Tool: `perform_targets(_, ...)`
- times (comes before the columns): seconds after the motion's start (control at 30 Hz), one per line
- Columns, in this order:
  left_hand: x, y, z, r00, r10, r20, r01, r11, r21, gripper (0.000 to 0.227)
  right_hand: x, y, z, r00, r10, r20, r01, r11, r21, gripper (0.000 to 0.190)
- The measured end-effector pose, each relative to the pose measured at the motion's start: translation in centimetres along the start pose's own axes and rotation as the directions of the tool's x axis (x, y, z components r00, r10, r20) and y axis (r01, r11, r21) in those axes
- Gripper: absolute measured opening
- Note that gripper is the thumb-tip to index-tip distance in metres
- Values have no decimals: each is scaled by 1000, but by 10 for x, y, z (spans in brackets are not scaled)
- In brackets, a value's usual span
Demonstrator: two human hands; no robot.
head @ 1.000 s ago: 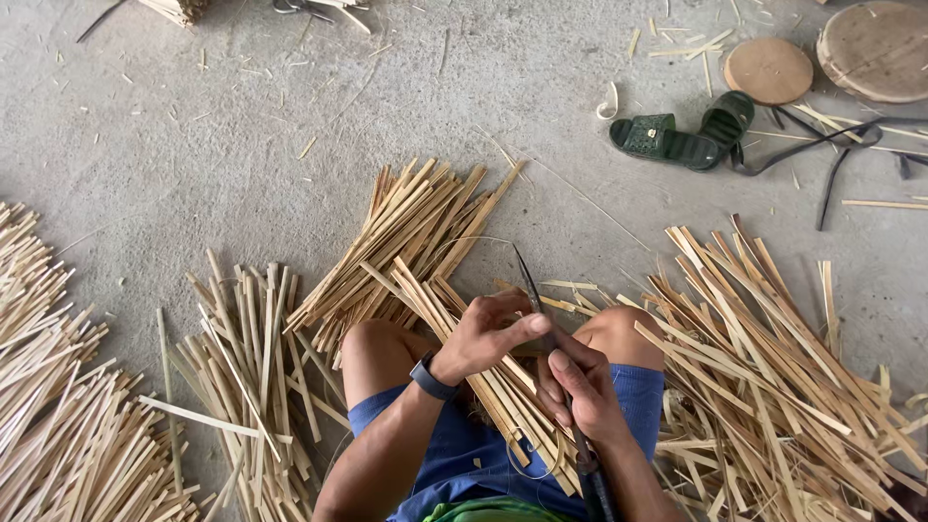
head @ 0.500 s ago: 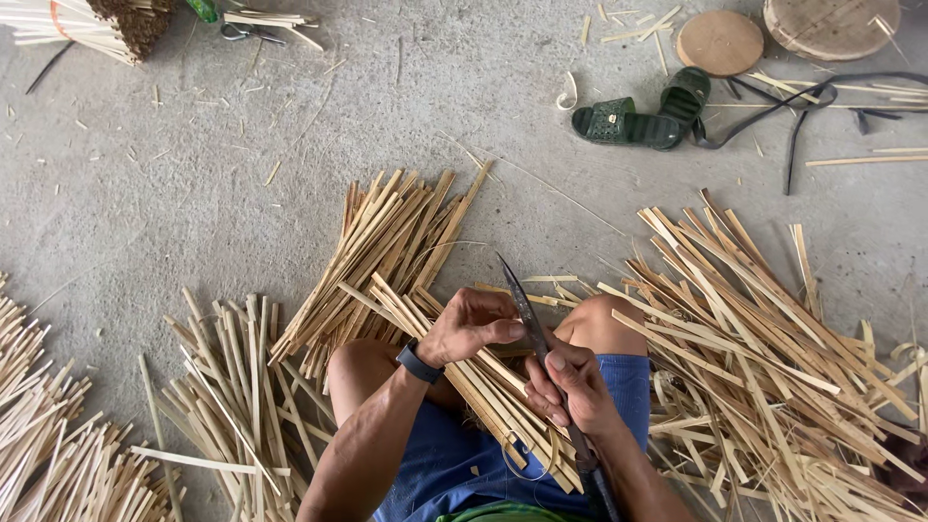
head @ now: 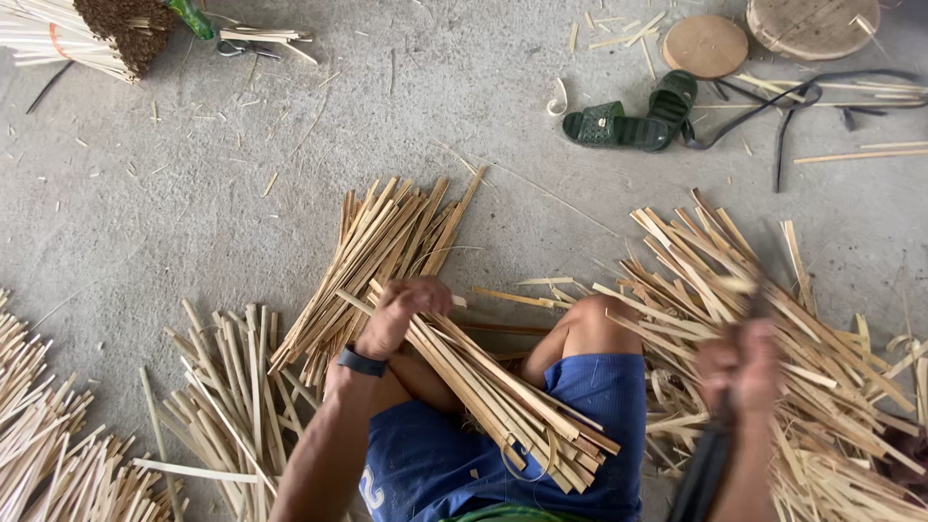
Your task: The person shaves and trims thin bamboo strips using a large knife while sitting on the floor, handling the strips individually and placing them in a pile.
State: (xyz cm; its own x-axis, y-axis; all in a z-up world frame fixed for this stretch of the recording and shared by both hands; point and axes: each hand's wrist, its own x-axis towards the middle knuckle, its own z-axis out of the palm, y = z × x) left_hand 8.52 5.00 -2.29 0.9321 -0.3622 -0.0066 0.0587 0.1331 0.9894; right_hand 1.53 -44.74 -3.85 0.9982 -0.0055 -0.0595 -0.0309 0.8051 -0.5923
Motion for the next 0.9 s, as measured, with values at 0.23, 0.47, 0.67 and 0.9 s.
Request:
perform_targets(0.23, -44, 82, 25, 959, -170, -228, 244, 905, 348, 55, -66, -56, 32, 726, -249, -642, -275, 749, -602, 61)
perform_targets(0.47, -121, 118, 22, 753, -119, -647, 360, 897, 254, 26, -95, 32, 107, 916, 336, -220, -401, 780, -481, 59)
perform_targets(0.67, -131, 58, 74, 806, -564, -180, 468, 793, -390, 29, -77, 93, 186, 663, 738, 130, -679, 665, -313, 82)
perform_targets(0.9, -139, 48, 101, 796, -604, 51, 566, 711, -418, 24, -78, 124, 169, 751, 617, 235, -475, 752, -458, 30)
